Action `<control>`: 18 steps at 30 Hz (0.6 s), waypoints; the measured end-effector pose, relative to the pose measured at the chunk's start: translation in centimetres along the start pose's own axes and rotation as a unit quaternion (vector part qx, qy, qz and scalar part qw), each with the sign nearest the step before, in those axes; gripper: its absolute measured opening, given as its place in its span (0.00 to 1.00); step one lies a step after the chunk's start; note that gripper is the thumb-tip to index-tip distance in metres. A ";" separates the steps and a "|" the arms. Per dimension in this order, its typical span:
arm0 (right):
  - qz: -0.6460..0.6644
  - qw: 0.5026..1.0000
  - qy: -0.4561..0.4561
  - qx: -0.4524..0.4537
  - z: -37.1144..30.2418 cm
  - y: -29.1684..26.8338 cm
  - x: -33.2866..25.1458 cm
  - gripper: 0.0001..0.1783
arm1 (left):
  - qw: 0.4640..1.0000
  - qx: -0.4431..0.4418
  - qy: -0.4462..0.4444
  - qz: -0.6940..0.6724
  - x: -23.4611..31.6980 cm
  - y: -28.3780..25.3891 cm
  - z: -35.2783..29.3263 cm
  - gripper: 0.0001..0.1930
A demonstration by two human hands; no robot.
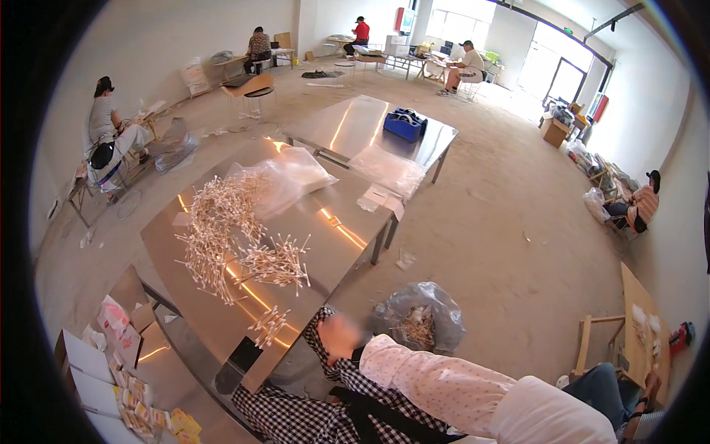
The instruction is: The person opens a plastic bag, gathers cotton swabs from a pile to align them into a row, and then wraps a paper label around the bundle.
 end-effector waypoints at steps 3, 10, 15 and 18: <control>0.012 1.000 -0.011 0.004 -0.1 0.0 -0.3 0.67 | 1.000 0.000 -0.007 -0.016 -0.6 -0.1 -0.1 0.17; -0.025 0.997 -0.003 -0.071 0.4 0.2 0.2 0.75 | 0.999 0.006 -0.026 -0.026 -0.8 -0.2 -0.7 0.17; -0.067 0.995 -0.032 0.064 0.1 1.5 0.2 0.72 | 0.999 0.027 -0.037 -0.021 -0.5 -0.3 -1.6 0.16; -0.079 0.995 -0.032 0.056 0.3 1.6 0.7 0.73 | 0.998 0.053 -0.043 -0.010 0.1 -0.3 -2.8 0.16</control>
Point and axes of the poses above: each hand's wrist, its own z-axis towards the middle knuckle, its own y-axis out of the palm, x = y × z, the point moved 2 cm from there along z, towards the middle knuckle, and after that the axes turned 7 degrees about -z, right-handed, at the moved point
